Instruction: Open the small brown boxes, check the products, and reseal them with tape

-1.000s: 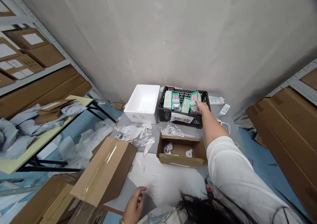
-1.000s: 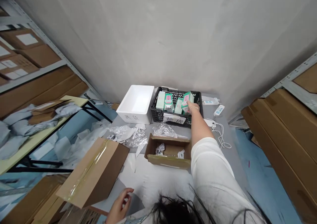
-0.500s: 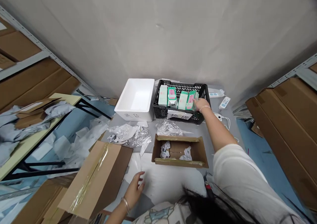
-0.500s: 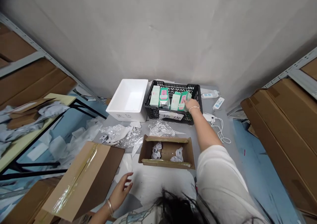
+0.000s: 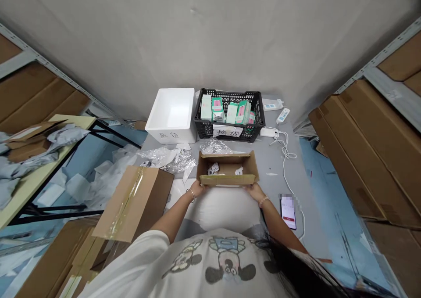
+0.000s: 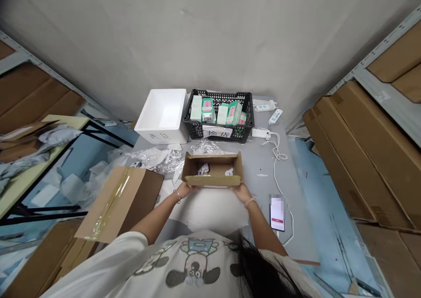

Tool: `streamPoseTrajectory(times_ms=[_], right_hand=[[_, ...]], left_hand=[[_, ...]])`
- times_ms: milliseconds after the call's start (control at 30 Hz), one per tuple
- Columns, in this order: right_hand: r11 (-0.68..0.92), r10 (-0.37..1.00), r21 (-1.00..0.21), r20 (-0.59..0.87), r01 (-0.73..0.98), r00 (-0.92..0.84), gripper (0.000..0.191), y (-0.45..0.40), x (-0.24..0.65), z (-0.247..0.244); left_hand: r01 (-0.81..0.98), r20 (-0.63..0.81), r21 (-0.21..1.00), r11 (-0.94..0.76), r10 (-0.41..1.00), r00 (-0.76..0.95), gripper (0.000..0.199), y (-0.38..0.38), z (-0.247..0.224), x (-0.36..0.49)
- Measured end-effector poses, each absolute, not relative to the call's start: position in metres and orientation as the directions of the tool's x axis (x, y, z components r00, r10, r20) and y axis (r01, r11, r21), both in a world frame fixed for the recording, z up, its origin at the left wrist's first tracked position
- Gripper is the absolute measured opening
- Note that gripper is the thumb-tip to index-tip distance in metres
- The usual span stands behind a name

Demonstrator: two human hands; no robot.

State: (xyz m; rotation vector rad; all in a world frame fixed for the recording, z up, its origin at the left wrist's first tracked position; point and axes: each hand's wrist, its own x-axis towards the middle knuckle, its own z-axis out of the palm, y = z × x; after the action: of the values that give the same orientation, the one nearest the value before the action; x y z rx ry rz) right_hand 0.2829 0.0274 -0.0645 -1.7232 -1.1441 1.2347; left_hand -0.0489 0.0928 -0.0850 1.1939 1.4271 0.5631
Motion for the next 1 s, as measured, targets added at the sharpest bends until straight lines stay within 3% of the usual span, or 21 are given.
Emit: streamPoseTrajectory(times_ms=[133,333,467,667,1000], right_hand=[[-0.224,0.95,-0.974,-0.224,-0.026,0.216,0.053,0.014,0.261,-0.058],[-0.168,0.928,-0.979,-0.196,-0.114,0.316,0.057,-0.037,0.278,-0.027],[-0.101,0.951,-0.963,-0.168,-0.249,0.261,0.054,-0.059,0.282,-0.001],[-0.164,0.965,-0.978,-0.187,-0.131,0.182,0.056,-0.071,0.273,0.015],[-0.143,0.984,-0.98,-0.155,-0.138,0.086,0.061,-0.108,0.279,-0.011]], left_hand=[[0.231,-0.338,0.922,0.312,0.938,0.082,0.058,0.071,-0.072,-0.049],[0.088,-0.159,0.984,0.153,0.985,0.061,0.062,0.013,-0.017,-0.054],[0.021,-0.164,0.986,0.163,0.986,0.026,0.054,-0.013,0.014,-0.047],[-0.046,-0.196,0.979,0.198,0.98,0.047,0.065,-0.029,0.011,-0.035],[-0.053,-0.157,0.986,0.16,0.986,0.06,0.071,-0.078,-0.007,-0.038]])
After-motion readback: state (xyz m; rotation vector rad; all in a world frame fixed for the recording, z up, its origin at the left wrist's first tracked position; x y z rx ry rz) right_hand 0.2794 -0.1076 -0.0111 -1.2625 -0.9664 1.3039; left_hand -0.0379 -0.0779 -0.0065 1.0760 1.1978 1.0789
